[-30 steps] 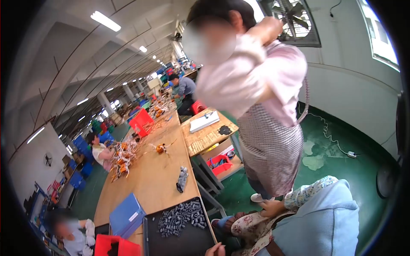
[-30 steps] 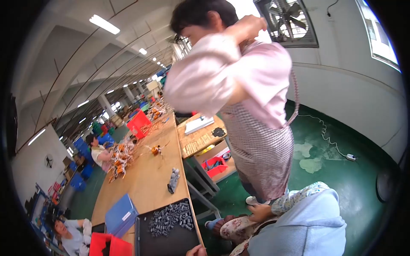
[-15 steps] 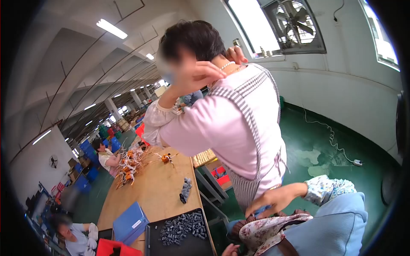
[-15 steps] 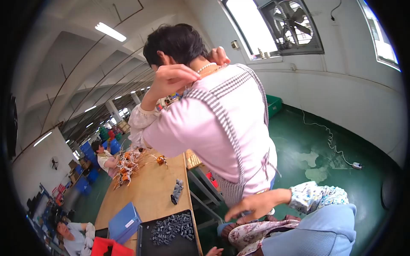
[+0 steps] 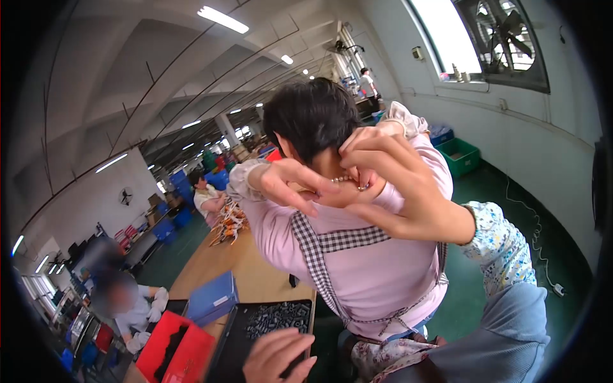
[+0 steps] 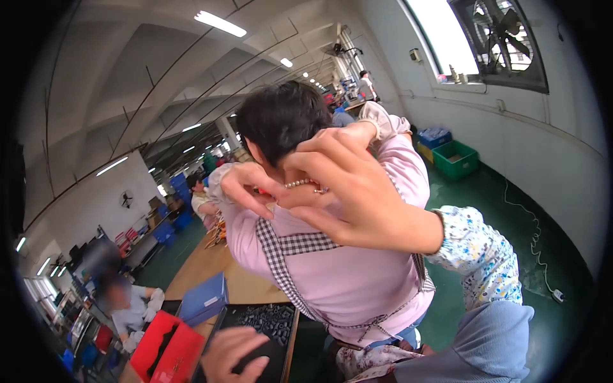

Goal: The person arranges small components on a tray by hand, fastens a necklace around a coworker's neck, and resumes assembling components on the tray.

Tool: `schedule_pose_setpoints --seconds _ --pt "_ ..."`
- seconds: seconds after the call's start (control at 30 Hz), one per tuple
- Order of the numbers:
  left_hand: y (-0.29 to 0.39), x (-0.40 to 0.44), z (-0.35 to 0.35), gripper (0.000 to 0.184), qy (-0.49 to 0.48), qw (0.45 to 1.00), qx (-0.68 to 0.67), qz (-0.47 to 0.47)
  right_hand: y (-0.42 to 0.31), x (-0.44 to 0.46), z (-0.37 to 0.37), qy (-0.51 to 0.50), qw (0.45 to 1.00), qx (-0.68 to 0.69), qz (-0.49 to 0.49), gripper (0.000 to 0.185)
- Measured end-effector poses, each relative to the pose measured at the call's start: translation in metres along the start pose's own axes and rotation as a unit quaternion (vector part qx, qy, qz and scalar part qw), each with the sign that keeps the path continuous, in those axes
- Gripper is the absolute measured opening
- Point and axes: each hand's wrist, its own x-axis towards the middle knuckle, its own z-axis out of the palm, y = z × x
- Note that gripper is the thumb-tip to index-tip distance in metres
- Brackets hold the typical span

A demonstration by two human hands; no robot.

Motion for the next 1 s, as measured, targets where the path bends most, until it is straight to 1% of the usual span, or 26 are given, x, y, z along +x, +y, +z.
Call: schedule_pose_setpoints --seconds 0.03,0.07,0.1,0.13,0.17,0.2,0.27,0.3,0.33,0.4,0.43,0.47,0.5,0.53,0.57,0.63,0.7,0.73,0.8,0.83,0.87,0.9,0.93,1.0 --pt "0.007 0.017 -0.008 0.03 -0.001 0.999 0.007 0.047 0.003 -0.002 0.007 -0.014 1.0 -0.013 -0.01 0.034" --pt "0.012 0.032 -0.011 0.031 0.005 0.997 0.005 0.075 0.008 -0.01 0.013 -0.011 1.0 -0.006 -0.005 0.034" --pt "0.019 0.05 -0.013 0.026 0.025 0.991 0.039 0.129 0.011 -0.02 0.021 -0.061 0.997 -0.029 0.022 0.038" --pt "0.019 0.055 -0.012 0.035 0.011 0.99 0.065 0.122 0.014 -0.03 0.031 -0.111 0.991 -0.054 0.046 0.041" --pt "0.015 0.063 -0.008 0.044 -0.001 0.989 0.091 0.115 0.017 -0.041 0.04 -0.107 0.99 -0.077 0.047 0.033" --pt "0.012 0.074 -0.003 0.044 -0.001 0.99 0.092 0.111 0.018 -0.047 0.045 -0.109 0.99 -0.073 0.047 0.033" --pt "0.004 0.101 0.009 0.043 0.027 0.989 0.075 0.128 0.018 -0.058 0.051 -0.112 0.99 -0.036 0.072 0.021" --pt "-0.004 0.115 0.017 0.043 0.024 0.99 0.075 0.12 0.016 -0.058 0.047 -0.124 0.989 -0.019 0.074 0.016" --pt "-0.015 0.128 0.029 0.04 0.039 0.989 0.071 0.127 0.017 -0.065 0.048 -0.13 0.989 -0.014 0.077 0.016" --pt "-0.036 0.143 0.052 0.037 0.054 0.988 0.064 0.128 0.024 -0.079 0.046 -0.213 0.971 0.008 0.11 0.018" --pt "-0.046 0.147 0.064 0.036 0.027 0.989 0.065 0.133 0.027 -0.083 0.042 -0.209 0.974 0.011 0.082 0.023" --pt "-0.053 0.15 0.075 0.034 -0.001 0.988 0.066 0.138 0.03 -0.087 0.036 -0.216 0.973 0.014 0.085 0.023" --pt "-0.058 0.149 0.084 0.031 -0.025 0.988 0.057 0.14 0.031 -0.091 0.03 -0.225 0.971 0.018 0.08 0.018" --pt "-0.064 0.147 0.091 0.031 -0.027 0.989 0.054 0.134 0.033 -0.093 0.026 -0.232 0.969 0.022 0.077 0.015" --pt "-0.071 0.146 0.098 0.029 -0.039 0.991 0.048 0.118 0.035 -0.096 0.025 -0.236 0.968 0.026 0.081 0.015" --pt "-0.08 0.144 0.107 0.027 -0.057 0.993 0.039 0.098 0.04 -0.101 0.026 -0.212 0.961 0.113 0.137 0.014" --pt "-0.087 0.145 0.115 0.02 -0.051 0.999 -0.008 0.016 0.047 -0.105 0.032 -0.211 0.957 0.124 0.154 0.014" --pt "-0.091 0.147 0.118 0.02 -0.054 0.998 -0.01 0.013 0.05 -0.106 0.035 -0.207 0.955 0.132 0.165 0.015" --pt "-0.104 0.15 0.119 0.012 -0.058 0.996 0.025 0.058 0.053 -0.105 0.045 -0.215 0.952 0.142 0.166 0.015" --pt "-0.109 0.149 0.121 0.012 -0.058 0.996 0.023 0.056 0.055 -0.104 0.047 -0.221 0.95 0.151 0.163 0.015" --pt "-0.115 0.147 0.122 0.009 -0.057 0.998 -0.025 0.02 0.058 -0.103 0.046 -0.223 0.949 0.152 0.164 0.015" --pt "-0.121 0.145 0.124 0.008 -0.056 0.996 -0.072 -0.015 0.063 -0.099 0.042 -0.244 0.95 0.144 0.127 0.014" --pt "-0.124 0.141 0.124 0.008 -0.058 0.995 -0.075 -0.018 0.068 -0.098 0.038 -0.267 0.95 0.137 0.092 0.013" --pt "-0.124 0.132 0.121 0.008 -0.064 0.976 -0.162 -0.128 0.081 -0.101 0.03 -0.285 0.941 0.148 0.102 0.015"
